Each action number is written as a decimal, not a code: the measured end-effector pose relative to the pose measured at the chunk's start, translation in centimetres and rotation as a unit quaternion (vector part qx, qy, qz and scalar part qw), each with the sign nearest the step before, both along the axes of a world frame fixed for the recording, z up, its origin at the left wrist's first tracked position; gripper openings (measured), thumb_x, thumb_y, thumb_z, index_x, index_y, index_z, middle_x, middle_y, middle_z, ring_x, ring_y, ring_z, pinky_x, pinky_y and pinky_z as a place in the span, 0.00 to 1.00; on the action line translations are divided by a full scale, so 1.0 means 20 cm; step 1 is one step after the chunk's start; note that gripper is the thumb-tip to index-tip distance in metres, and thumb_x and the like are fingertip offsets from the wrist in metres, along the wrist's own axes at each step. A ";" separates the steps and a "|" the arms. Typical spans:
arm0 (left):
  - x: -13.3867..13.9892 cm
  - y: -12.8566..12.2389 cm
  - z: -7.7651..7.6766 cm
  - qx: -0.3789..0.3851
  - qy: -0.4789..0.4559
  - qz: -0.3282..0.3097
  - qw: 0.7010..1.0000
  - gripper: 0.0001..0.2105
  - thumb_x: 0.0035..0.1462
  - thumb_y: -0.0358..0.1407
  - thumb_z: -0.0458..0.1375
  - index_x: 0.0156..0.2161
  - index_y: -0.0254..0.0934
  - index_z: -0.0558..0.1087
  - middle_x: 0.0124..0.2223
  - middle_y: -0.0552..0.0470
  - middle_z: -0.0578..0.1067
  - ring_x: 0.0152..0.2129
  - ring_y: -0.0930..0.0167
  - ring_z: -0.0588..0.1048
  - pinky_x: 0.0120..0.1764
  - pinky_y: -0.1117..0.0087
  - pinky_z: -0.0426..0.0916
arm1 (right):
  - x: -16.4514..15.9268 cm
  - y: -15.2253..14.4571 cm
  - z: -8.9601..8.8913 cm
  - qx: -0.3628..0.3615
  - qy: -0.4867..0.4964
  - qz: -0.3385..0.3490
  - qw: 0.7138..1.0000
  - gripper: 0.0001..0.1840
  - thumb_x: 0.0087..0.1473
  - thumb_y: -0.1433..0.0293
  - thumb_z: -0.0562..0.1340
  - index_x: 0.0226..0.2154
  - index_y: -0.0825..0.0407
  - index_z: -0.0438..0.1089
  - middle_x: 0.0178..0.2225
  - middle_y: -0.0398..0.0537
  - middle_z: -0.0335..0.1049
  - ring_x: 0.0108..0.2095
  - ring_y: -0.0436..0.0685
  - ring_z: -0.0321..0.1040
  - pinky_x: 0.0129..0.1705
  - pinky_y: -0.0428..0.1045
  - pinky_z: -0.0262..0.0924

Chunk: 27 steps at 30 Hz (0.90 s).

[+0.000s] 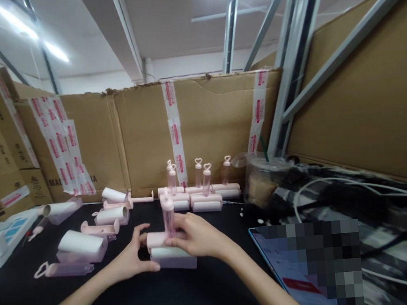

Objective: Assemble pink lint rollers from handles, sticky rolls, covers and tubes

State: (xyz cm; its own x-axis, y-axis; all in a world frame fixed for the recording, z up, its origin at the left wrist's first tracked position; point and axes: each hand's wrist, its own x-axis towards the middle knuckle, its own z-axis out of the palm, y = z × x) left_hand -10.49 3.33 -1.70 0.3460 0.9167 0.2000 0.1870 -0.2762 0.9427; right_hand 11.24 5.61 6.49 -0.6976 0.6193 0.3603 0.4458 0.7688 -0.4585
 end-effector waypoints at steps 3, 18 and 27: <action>0.00 0.00 0.01 -0.001 0.011 0.011 1.000 0.40 0.38 0.33 0.67 0.53 0.39 0.48 0.45 0.46 0.68 0.41 0.64 0.69 0.49 0.60 0.58 | -0.01 0.01 -0.07 -0.035 0.015 -0.010 0.999 0.14 0.46 0.57 0.63 0.29 0.52 0.73 0.35 0.49 0.69 0.34 0.58 0.66 0.38 0.49 0.59; 0.00 0.00 -0.09 0.048 0.099 0.071 0.991 0.40 0.39 0.39 0.65 0.55 0.36 0.48 0.51 0.40 0.61 0.46 0.62 0.64 0.51 0.55 0.56 | 0.02 0.42 -0.07 0.072 -0.110 -0.182 0.974 0.11 0.45 0.64 0.64 0.29 0.55 0.67 0.32 0.52 0.69 0.33 0.59 0.66 0.35 0.49 0.59; -0.10 -0.12 0.24 0.086 0.246 -0.035 0.965 0.31 0.47 0.40 0.59 0.55 0.41 0.53 0.55 0.45 0.59 0.53 0.62 0.59 0.54 0.58 0.54 | -0.04 0.32 -0.02 0.133 -0.112 -0.334 0.926 0.20 0.48 0.68 0.62 0.43 0.61 0.61 0.41 0.66 0.65 0.44 0.69 0.63 0.41 0.57 0.57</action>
